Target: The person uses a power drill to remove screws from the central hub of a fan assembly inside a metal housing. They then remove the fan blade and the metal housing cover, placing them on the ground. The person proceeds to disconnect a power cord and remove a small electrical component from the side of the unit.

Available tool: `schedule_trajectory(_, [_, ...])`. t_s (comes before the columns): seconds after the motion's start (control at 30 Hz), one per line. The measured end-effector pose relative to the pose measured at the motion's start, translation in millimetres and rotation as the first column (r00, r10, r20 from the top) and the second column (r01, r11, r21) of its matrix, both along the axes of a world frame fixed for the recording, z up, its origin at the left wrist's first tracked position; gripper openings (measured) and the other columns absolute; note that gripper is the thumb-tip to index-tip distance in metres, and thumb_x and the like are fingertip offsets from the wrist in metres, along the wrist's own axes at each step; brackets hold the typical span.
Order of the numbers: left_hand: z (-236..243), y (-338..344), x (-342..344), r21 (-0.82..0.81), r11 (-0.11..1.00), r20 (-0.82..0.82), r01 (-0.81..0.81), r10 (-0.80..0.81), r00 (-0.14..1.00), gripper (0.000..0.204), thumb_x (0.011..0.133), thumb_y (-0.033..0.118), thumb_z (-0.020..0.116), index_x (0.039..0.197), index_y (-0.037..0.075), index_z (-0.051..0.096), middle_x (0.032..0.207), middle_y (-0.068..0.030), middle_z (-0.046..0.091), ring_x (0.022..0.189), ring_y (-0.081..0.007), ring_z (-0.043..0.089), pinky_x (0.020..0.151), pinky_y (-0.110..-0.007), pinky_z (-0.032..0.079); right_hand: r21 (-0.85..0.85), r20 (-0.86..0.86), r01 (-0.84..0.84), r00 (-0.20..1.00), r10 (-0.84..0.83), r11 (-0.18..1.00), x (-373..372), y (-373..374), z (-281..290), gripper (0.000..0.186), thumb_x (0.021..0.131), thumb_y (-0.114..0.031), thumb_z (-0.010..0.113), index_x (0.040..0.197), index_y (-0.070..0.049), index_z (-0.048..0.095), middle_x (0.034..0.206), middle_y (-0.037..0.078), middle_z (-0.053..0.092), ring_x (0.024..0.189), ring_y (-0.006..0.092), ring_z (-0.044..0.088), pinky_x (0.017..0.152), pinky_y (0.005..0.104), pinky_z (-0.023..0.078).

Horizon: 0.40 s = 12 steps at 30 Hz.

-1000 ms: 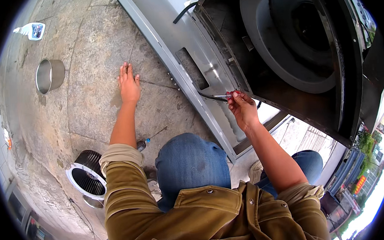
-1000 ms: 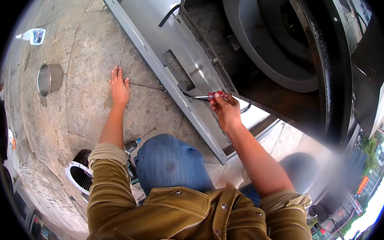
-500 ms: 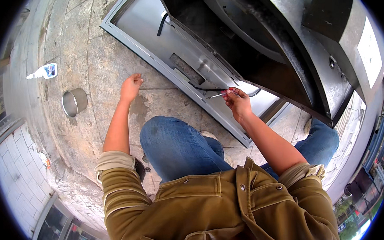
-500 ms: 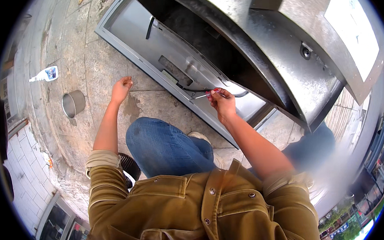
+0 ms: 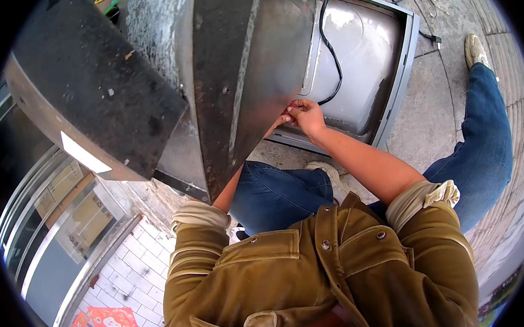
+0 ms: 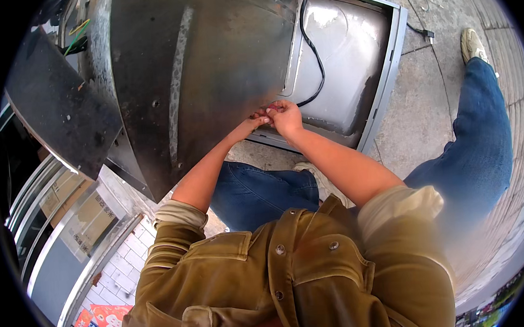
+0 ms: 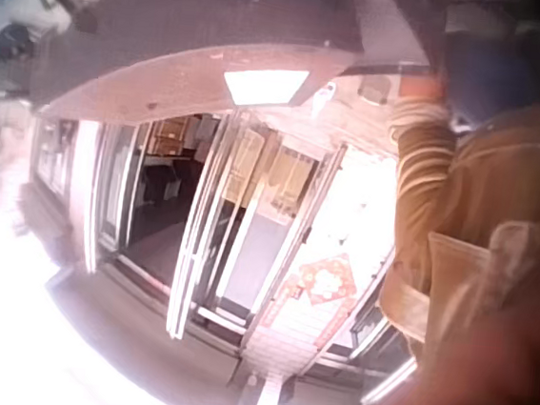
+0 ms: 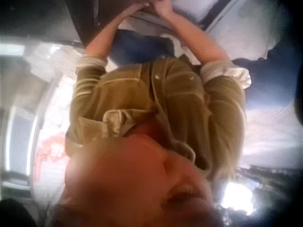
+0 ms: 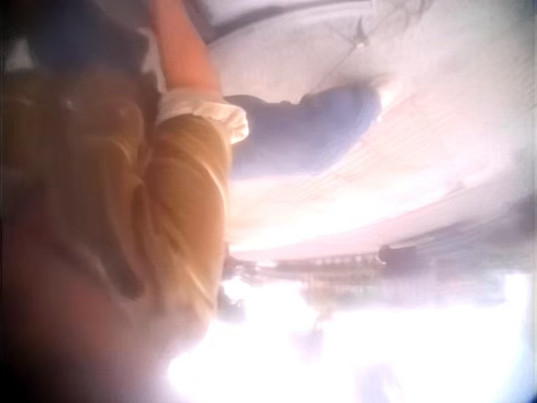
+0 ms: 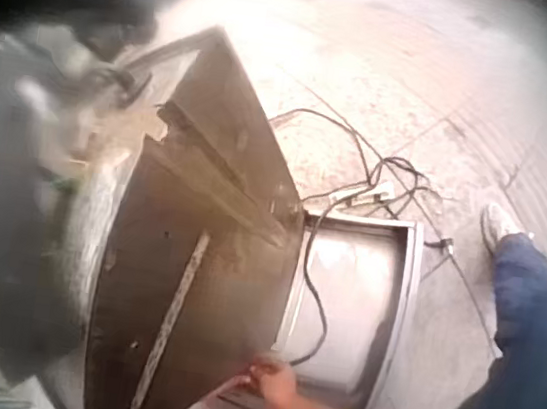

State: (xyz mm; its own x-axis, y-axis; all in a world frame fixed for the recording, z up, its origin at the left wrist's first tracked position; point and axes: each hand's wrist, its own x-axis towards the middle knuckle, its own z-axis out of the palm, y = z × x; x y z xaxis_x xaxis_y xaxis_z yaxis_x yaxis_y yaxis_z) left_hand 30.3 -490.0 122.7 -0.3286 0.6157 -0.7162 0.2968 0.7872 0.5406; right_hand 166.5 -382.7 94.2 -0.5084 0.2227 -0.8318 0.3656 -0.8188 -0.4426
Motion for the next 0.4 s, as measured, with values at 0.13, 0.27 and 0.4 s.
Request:
schedule_trajectory(0.13, [-31, 1, 7, -0.087, 0.996, 0.113, -0.033, 0.043, 0.993, 0.033, 0.086, 0.010, 0.064, 0.117, 0.002, 0.058, 0.104, -0.0088, 0.065, 0.096, -0.0149, 0.059, 0.085, -0.029, 0.048, -0.097, -0.095, -0.019, 0.995, 0.009, 0.995, 3, 13, -3, 0.019, 0.089, -0.007, 0.059, 0.106, 0.002, 0.058, 0.081, 0.006, 0.064, 0.066, 0.0111, 0.059, 0.060, 0.0235, 0.050])
schedule_trajectory(0.27, [-13, 5, 4, -0.107, 0.994, -0.018, 0.010, -0.012, 1.000, 0.035, 0.086, 0.011, 0.065, 0.119, 0.003, 0.057, 0.104, -0.0087, 0.064, 0.096, -0.0143, 0.058, 0.085, -0.029, 0.047, -0.148, -0.131, -0.059, 0.991, 0.040, 0.987, 3, 11, -11, 0.028, 0.086, -0.006, 0.061, 0.110, 0.007, 0.057, 0.081, 0.009, 0.064, 0.069, 0.0137, 0.062, 0.062, 0.0271, 0.051])
schedule_trajectory(0.4, [28, 22, 2, -0.181, 0.961, -0.339, 0.207, -0.259, 0.905, 0.040, 0.085, 0.024, 0.068, 0.120, 0.007, 0.058, 0.112, -0.0120, 0.062, 0.104, -0.0227, 0.057, 0.095, -0.035, 0.042, 0.093, -0.172, -0.116, 0.976, 0.131, 0.989, 13, 9, -27, 0.029, 0.081, -0.003, 0.059, 0.108, 0.008, 0.059, 0.085, 0.015, 0.066, 0.074, 0.0224, 0.065, 0.068, 0.0333, 0.051])
